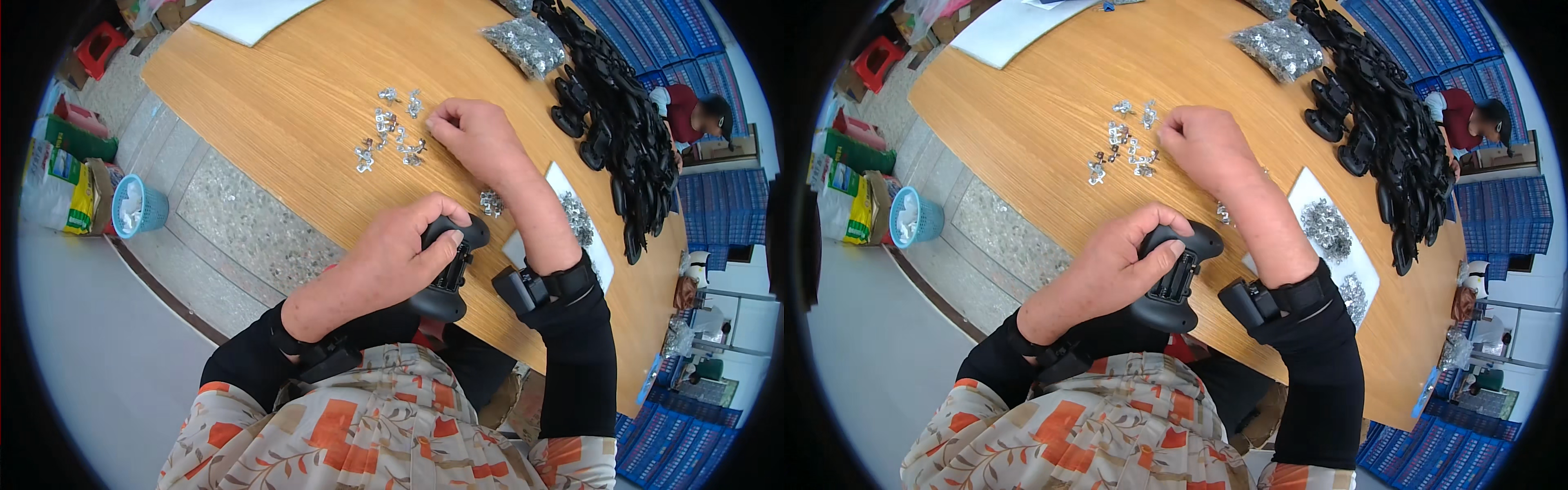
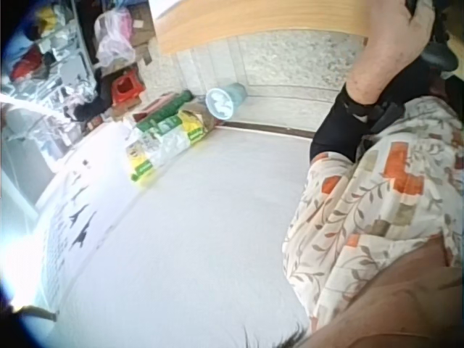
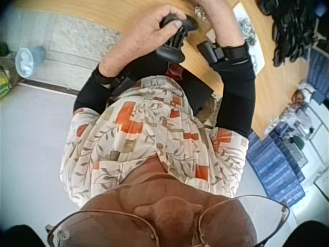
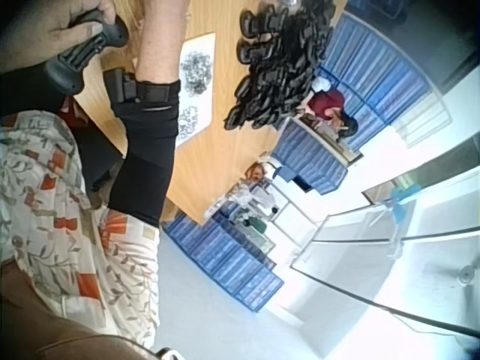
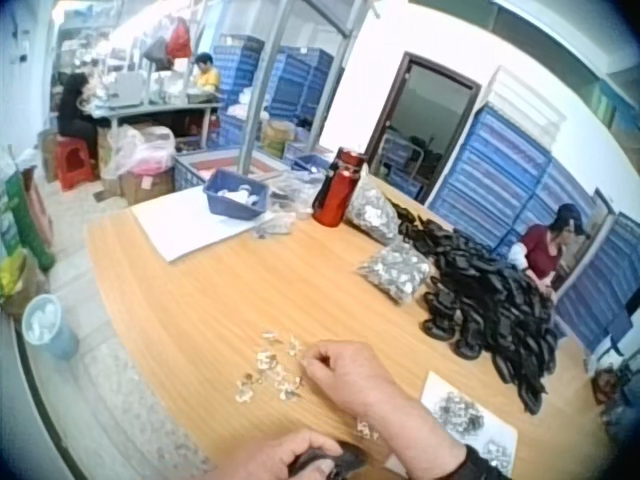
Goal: The person assembles black game controllers by hand at a wooden table. They pick up individual controller shells and insert small metal components into the battery compartments, then place the finished units on a pile.
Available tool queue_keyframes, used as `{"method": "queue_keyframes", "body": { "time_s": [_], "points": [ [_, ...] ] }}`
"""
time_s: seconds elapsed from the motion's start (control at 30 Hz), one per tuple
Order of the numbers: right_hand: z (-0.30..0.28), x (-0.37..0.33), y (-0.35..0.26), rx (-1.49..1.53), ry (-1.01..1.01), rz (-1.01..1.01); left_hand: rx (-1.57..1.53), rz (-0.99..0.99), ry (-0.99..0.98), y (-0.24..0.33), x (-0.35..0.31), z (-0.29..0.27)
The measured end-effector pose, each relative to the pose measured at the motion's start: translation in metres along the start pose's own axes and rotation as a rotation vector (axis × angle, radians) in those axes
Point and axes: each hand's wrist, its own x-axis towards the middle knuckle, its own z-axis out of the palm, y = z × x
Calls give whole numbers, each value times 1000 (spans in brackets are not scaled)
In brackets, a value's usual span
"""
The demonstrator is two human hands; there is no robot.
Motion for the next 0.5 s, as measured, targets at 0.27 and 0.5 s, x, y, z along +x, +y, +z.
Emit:
{"method": "queue_keyframes", "body": {
  "time_s": [0.27, 0.5],
  "points": [
    [-32, -33, 30, 341, -70, 93, -130, -95, -16, -2, 4, 4],
    [-12, -51, 23, 115, -13, -149, 34, -34, -48, -1, 0, 5]
  ]
}}
